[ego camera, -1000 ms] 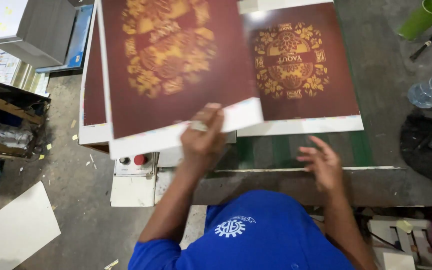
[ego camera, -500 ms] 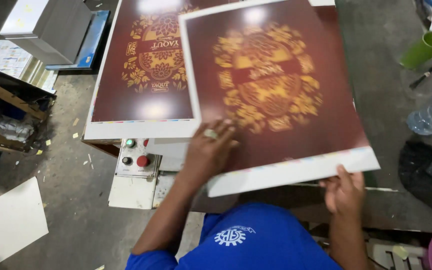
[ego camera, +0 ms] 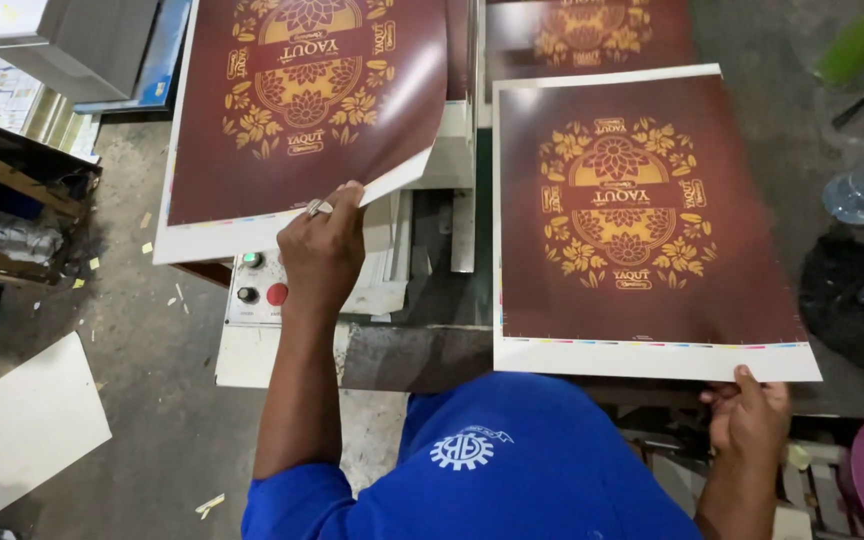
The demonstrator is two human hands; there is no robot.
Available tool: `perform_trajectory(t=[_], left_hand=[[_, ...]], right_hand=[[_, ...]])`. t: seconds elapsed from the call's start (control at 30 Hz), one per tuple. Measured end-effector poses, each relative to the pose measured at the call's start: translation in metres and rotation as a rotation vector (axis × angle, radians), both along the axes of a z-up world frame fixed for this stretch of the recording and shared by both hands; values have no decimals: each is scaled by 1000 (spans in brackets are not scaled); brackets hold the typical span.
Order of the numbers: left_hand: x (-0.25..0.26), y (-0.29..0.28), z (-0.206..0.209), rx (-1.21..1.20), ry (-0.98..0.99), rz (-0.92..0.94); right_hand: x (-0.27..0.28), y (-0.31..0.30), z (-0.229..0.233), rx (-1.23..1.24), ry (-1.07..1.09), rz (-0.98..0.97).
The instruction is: The person repeatedly picks up large, maroon-colored printed sheets from a machine and stacks them on a table. The hands move quickly to align and place the sheets one by one.
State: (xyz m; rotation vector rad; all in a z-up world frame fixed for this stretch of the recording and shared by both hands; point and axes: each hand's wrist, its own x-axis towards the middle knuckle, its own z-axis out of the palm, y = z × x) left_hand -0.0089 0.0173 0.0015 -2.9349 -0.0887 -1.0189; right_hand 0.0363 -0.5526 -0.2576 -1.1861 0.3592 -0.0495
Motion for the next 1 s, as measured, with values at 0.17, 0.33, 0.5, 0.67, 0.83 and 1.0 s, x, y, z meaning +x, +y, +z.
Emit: perform_trajectory(t=[0.17, 0.33, 0.5, 0.67, 0.83, 1.0], left_hand=[[1, -23, 13, -73, -120, -111], [-5, -35, 18, -101, -176, -168], [-9, -32, 11, -136, -186, -162], [-7, -36, 17, -159, -185, -192], [-7, -42, 17, -165, -220, -174], [-2, -66, -5, -276, -230, -364]], right_hand=[[-4, 0, -17, -124, 51, -3], [-2, 26, -2, -168, 77, 20], [21, 44, -4, -214, 98, 53], [76, 64, 1, -243, 108, 110], [89, 75, 23, -220, 164, 178], [64, 109, 47, -302, 151, 251]])
